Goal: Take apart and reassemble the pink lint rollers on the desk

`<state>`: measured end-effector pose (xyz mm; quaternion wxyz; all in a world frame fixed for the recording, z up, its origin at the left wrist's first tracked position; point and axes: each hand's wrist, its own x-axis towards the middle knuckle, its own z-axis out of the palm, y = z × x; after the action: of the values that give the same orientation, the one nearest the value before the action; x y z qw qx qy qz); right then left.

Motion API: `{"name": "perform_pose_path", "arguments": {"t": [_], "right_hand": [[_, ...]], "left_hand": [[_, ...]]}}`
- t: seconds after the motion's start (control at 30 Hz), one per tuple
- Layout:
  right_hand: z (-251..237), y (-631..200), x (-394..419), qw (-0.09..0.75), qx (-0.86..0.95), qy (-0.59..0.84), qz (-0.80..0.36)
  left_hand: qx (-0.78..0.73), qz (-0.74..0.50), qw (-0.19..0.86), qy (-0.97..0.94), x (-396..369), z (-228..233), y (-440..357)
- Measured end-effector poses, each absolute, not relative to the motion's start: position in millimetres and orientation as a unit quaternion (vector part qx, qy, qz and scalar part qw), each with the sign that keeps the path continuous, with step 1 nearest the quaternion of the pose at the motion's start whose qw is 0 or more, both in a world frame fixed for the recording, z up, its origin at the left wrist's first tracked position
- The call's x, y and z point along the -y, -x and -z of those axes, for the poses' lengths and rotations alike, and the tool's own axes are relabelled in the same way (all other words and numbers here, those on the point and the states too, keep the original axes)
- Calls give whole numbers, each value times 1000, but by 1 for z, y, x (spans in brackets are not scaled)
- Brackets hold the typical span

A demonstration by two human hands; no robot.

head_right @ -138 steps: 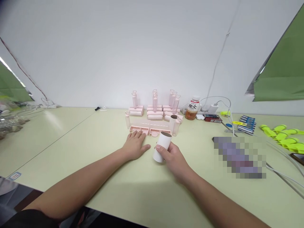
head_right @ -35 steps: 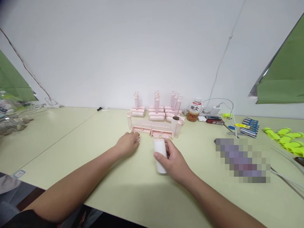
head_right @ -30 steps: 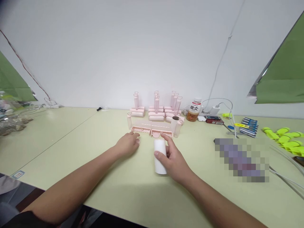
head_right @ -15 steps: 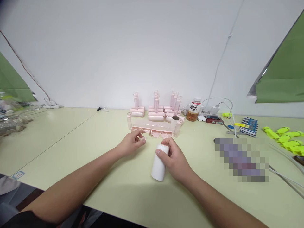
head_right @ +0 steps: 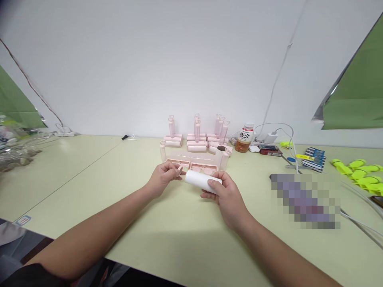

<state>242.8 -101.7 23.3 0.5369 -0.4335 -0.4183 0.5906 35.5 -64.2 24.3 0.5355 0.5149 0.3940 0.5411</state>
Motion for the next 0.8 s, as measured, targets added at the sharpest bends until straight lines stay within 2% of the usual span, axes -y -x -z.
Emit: {"name": "perform_pose_path", "arguments": {"t": [0.8], "right_hand": [[-23,-245,102,500,417,388,-652]], "left_hand": [[-263,-543,536,-590,73,-15,-41]]}}
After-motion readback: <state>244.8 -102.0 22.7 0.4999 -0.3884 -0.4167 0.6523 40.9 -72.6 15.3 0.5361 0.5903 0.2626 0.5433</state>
